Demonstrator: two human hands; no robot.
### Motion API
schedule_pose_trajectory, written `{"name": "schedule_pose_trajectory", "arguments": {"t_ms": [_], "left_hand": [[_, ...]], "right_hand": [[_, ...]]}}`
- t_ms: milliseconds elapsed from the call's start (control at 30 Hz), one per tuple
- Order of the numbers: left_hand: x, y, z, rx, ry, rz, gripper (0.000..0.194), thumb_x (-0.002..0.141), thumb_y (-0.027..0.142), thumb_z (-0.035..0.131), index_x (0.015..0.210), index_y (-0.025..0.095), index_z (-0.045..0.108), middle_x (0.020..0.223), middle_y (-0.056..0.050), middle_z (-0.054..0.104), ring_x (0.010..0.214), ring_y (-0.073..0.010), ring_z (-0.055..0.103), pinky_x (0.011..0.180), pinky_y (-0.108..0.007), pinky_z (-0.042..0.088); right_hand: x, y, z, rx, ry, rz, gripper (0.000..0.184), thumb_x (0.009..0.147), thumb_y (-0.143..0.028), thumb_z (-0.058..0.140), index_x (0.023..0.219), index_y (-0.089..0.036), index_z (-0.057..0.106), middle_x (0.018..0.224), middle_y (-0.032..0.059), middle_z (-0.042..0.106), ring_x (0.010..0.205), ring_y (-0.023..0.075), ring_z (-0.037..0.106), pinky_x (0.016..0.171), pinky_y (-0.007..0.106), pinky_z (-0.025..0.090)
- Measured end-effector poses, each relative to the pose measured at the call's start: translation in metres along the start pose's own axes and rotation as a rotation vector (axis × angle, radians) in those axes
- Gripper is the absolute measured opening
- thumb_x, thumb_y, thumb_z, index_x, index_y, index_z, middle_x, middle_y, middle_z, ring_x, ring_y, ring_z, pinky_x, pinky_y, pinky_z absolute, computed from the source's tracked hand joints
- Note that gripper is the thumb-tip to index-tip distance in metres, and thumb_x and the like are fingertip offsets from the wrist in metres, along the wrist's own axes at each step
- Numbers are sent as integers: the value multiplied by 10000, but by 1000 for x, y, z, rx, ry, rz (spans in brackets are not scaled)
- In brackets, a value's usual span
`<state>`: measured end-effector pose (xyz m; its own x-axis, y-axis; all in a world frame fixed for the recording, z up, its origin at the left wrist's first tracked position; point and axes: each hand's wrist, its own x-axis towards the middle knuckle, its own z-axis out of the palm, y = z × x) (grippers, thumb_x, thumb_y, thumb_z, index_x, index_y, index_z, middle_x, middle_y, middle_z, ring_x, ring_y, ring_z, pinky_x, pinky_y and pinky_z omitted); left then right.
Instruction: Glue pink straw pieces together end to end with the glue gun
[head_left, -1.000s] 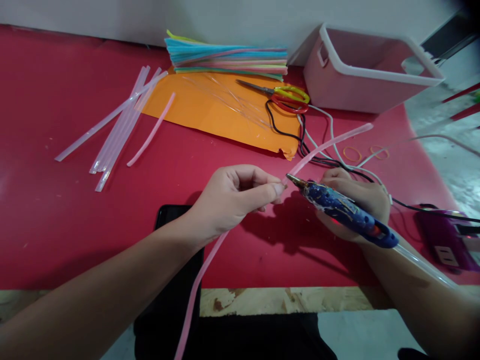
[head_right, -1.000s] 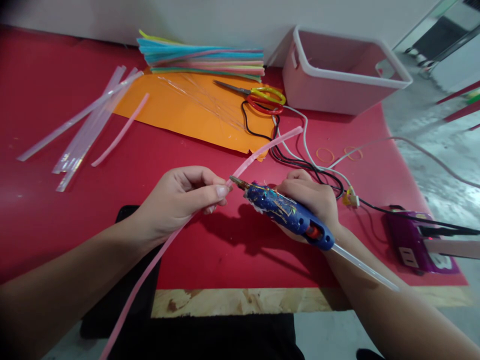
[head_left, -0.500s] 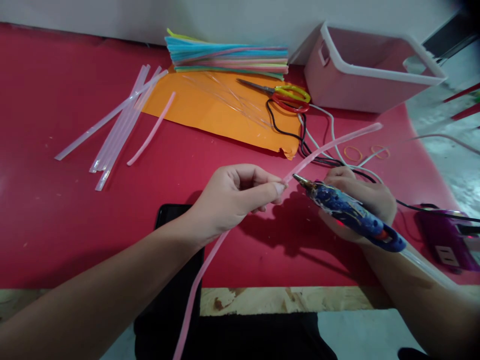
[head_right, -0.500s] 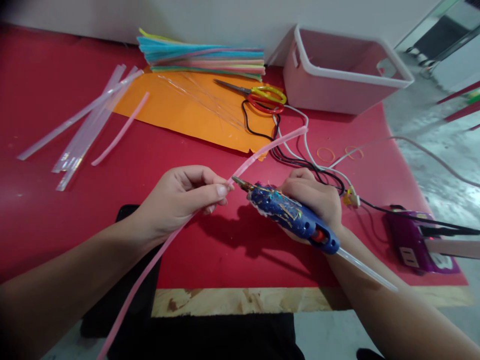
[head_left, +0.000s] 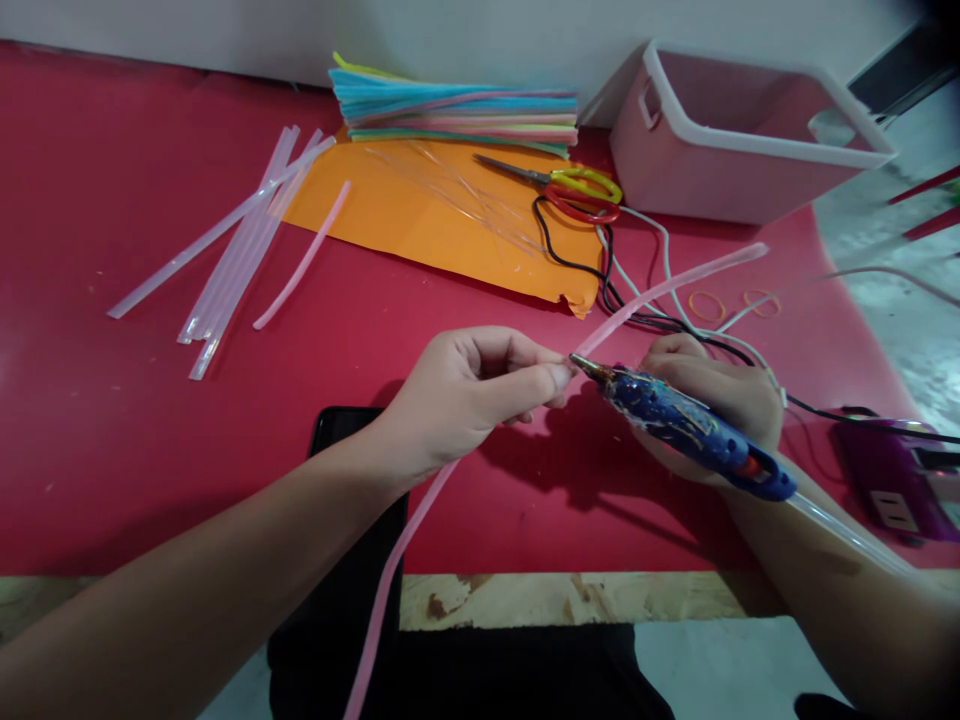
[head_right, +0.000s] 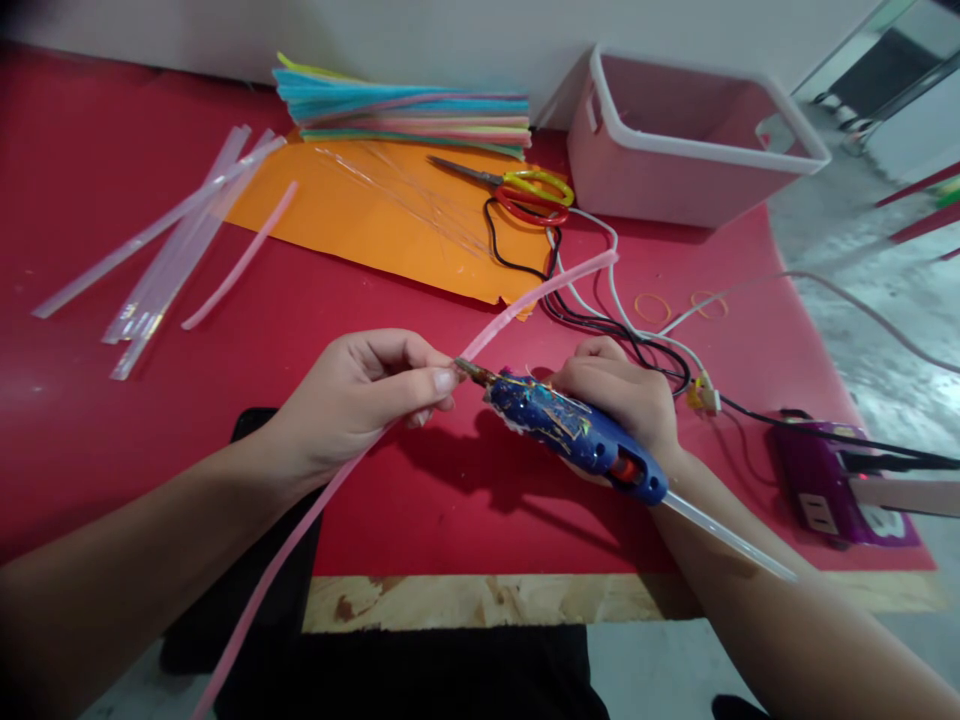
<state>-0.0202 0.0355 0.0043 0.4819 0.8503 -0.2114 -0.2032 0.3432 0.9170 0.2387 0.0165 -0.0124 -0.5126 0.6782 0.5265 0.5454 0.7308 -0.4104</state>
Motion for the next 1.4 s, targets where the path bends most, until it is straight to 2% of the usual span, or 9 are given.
{"name": "schedule_pose_trajectory", "arguments": {"t_ms": [200,567,933,1200,1400], "left_hand": [[-1,1,1,-24,-5,0,158,805,262,798,713,163,715,711,18,716,552,-42,568,553,-162,480],[0,-1,-1,4,2,11,167,809,289,802,732,164,721,745,5,739,558,-49,576,568,-178,489],[0,-2,-1,-9,4,36,129,805,263,805,750,169,737,743,5,747,566,-56,596,586,-186,517],[2,-5,-1,-109,-45,58,113,824,198,791,736,168,727,698,45,716,554,-23,583,587,-141,505],[2,-7,-2,-124,-48,55,107,806,217,805,749,163,733,694,37,716,553,-36,591,621,-172,534]], "right_hand": [[-3,2,0,11,-10,-10,141,806,-164,682,849,-244,573,684,-36,643,561,119,557,697,371,463],[-1,-1,0,-22,6,32,127,820,-178,679,818,-254,577,630,-53,575,533,112,521,693,356,468],[-3,1,0,-45,3,13,131,829,-180,672,862,-247,565,642,-48,568,545,110,491,696,361,473],[-6,2,0,-37,21,37,163,803,-158,688,852,-254,565,642,-50,535,553,118,459,689,356,462],[-7,4,0,-30,25,16,178,785,-158,694,869,-254,570,653,-42,543,561,125,468,708,366,472]]}}
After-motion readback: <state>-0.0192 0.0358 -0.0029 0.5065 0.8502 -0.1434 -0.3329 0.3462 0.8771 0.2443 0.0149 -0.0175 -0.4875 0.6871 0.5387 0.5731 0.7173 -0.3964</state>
